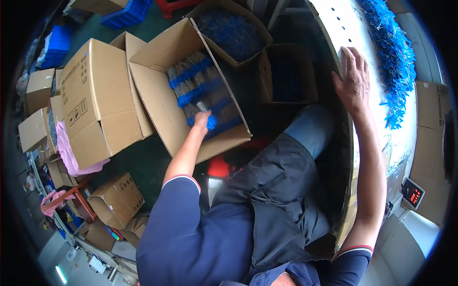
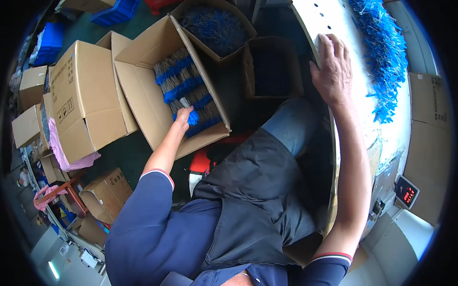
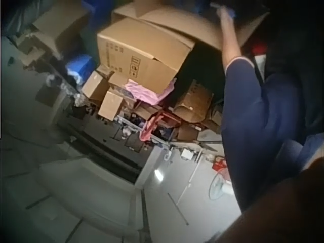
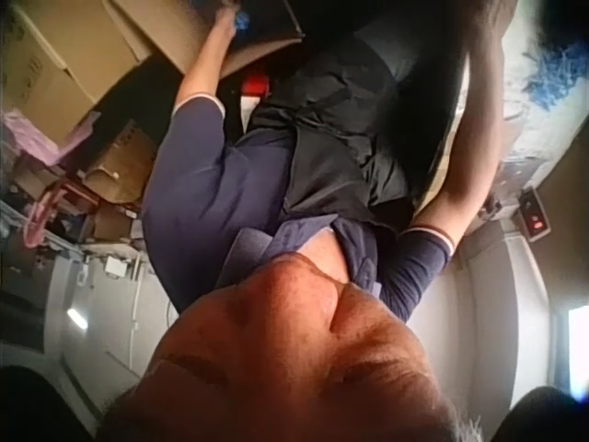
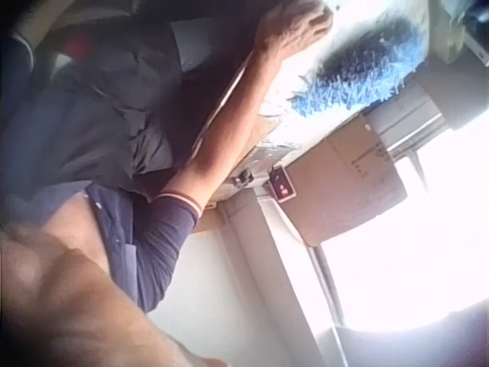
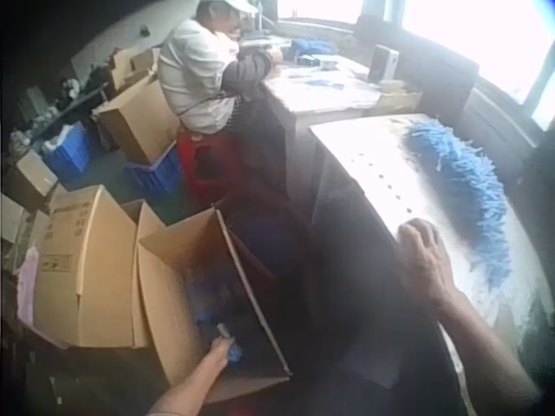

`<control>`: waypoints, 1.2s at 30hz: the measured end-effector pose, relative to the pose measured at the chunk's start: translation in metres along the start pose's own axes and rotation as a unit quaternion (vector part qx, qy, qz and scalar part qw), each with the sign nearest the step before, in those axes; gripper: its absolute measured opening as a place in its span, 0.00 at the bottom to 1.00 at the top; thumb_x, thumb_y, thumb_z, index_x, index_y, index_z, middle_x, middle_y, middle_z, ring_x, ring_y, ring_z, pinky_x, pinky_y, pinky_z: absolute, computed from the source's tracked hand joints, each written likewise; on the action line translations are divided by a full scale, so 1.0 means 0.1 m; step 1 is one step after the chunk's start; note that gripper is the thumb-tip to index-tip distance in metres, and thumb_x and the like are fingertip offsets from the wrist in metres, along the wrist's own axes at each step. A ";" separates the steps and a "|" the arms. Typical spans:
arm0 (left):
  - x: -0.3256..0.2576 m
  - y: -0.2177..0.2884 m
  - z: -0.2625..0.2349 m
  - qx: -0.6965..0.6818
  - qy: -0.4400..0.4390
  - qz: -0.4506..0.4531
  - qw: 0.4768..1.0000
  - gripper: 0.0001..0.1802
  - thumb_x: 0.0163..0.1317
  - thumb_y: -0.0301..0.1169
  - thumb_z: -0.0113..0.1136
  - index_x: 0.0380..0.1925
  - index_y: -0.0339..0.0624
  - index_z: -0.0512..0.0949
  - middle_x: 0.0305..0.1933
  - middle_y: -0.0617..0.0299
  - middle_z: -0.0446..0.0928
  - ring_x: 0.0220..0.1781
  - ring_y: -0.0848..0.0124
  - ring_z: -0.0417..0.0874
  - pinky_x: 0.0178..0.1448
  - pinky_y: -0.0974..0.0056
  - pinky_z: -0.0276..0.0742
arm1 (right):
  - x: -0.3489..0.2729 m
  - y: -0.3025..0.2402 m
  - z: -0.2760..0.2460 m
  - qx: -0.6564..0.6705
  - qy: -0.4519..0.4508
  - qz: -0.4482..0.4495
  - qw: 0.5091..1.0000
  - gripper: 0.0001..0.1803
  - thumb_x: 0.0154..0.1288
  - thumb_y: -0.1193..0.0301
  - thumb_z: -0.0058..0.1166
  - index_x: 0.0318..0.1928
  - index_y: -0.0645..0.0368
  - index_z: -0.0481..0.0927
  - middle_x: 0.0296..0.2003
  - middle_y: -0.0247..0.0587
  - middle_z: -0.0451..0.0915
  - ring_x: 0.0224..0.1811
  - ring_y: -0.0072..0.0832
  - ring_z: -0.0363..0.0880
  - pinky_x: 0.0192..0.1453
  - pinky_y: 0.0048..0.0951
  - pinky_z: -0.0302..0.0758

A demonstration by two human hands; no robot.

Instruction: Assembling and sorting blue brush-like components using a machine and manually packing them into boxes.

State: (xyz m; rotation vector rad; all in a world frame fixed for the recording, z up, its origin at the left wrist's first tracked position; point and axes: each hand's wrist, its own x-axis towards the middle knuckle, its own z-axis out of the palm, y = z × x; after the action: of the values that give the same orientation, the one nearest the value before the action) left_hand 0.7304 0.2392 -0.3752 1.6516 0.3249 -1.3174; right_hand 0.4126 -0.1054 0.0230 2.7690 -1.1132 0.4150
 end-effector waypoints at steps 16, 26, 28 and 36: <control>1.56 -0.52 -0.43 0.586 0.127 0.086 0.796 0.16 0.68 0.31 0.54 0.44 0.35 0.88 0.50 0.41 0.87 0.54 0.51 0.89 0.57 0.52 0.84 | 0.16 -0.20 0.13 -0.028 -0.033 0.028 0.999 0.40 0.58 0.78 0.70 0.70 0.50 0.71 0.70 0.44 0.70 0.73 0.49 0.69 0.75 0.48 0.72; 2.13 -0.79 -0.52 0.639 0.145 0.115 0.746 0.17 0.66 0.36 0.55 0.40 0.36 0.87 0.46 0.42 0.88 0.51 0.49 0.90 0.55 0.49 0.86 | 0.14 -0.10 0.17 -0.056 -0.040 0.029 0.997 0.41 0.60 0.75 0.70 0.73 0.45 0.69 0.72 0.45 0.70 0.74 0.49 0.68 0.75 0.56 0.72; 2.22 -0.75 -0.90 0.552 0.219 0.109 0.797 0.18 0.64 0.37 0.58 0.42 0.32 0.86 0.45 0.40 0.87 0.51 0.47 0.90 0.56 0.49 0.86 | 0.16 -0.14 0.17 -0.030 -0.023 0.026 0.999 0.41 0.60 0.75 0.70 0.73 0.45 0.69 0.72 0.45 0.70 0.74 0.49 0.68 0.75 0.57 0.71; 1.51 -0.52 0.33 0.441 0.355 0.033 0.824 0.25 0.62 0.41 0.64 0.49 0.30 0.74 0.52 0.42 0.83 0.53 0.43 0.87 0.57 0.44 0.85 | 0.06 -0.08 0.17 -0.062 -0.050 0.037 0.996 0.41 0.62 0.73 0.69 0.75 0.44 0.67 0.73 0.44 0.69 0.76 0.47 0.65 0.78 0.56 0.65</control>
State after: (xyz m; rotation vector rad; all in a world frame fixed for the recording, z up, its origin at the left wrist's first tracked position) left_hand 0.7311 0.1878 -0.5296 2.9106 0.0589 -0.7463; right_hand 0.4259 -0.1077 0.0089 2.6720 -1.2224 0.2092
